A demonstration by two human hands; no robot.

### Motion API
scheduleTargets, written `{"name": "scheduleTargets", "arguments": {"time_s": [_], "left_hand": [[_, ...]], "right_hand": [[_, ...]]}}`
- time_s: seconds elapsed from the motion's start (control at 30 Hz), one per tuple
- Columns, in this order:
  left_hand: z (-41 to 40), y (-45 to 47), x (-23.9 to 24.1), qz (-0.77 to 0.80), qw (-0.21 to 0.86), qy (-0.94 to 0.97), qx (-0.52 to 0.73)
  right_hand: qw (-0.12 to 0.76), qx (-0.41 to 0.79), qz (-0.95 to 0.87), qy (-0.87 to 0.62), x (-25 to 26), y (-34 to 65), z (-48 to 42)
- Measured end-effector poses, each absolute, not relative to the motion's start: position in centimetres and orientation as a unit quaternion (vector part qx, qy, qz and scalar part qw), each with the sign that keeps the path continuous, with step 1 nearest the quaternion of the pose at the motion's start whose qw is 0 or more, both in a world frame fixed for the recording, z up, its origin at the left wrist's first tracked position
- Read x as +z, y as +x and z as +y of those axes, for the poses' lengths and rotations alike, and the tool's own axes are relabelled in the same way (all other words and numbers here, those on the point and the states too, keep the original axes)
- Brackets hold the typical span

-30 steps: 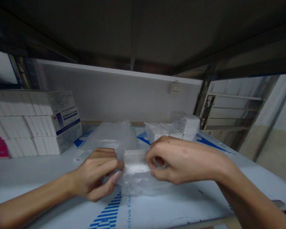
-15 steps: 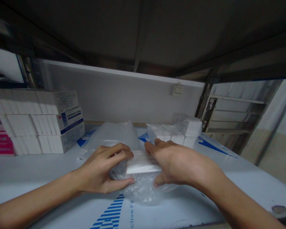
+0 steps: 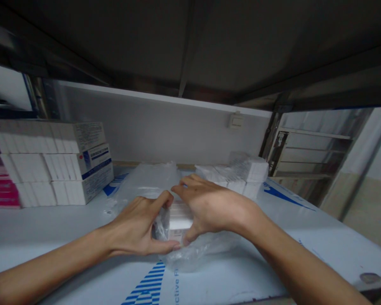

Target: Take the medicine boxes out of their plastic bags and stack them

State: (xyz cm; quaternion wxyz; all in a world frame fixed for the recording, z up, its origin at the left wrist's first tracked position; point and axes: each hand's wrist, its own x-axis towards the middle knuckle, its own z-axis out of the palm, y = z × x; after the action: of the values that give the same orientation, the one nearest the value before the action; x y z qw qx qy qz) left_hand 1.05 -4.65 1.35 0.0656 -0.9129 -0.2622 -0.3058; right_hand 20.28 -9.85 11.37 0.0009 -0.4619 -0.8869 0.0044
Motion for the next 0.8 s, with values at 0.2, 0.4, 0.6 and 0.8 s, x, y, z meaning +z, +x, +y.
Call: {"name": "scheduleTargets", "arguments": {"time_s": [0.2, 0.4, 0.6, 0.8], "left_hand": [[-4.7, 1.1, 0.9, -0.27, 0.031, -0.913, -0.305], [-4.8, 1.1, 1.2, -0.267, 0.028, -0.916, -0.298], [-5.1, 1.3, 1.2, -0.264, 0.008, -0.911, -0.316], [-4.3, 1.4, 0.4, -0.278, 0.036, -0.901, -0.33]], "right_hand": [[-0.027, 0.044, -0.877, -0.477, 10.8, 19.8, -9.0], [0.002, 0.059, -0.866, -0.497, 11.8, 21.0, -8.8], [0.099, 0.152, -0.868, -0.462, 14.0, 24.8, -9.0], [0.247, 0.308, -0.812, -0.431, 14.5, 28.9, -8.3]]}}
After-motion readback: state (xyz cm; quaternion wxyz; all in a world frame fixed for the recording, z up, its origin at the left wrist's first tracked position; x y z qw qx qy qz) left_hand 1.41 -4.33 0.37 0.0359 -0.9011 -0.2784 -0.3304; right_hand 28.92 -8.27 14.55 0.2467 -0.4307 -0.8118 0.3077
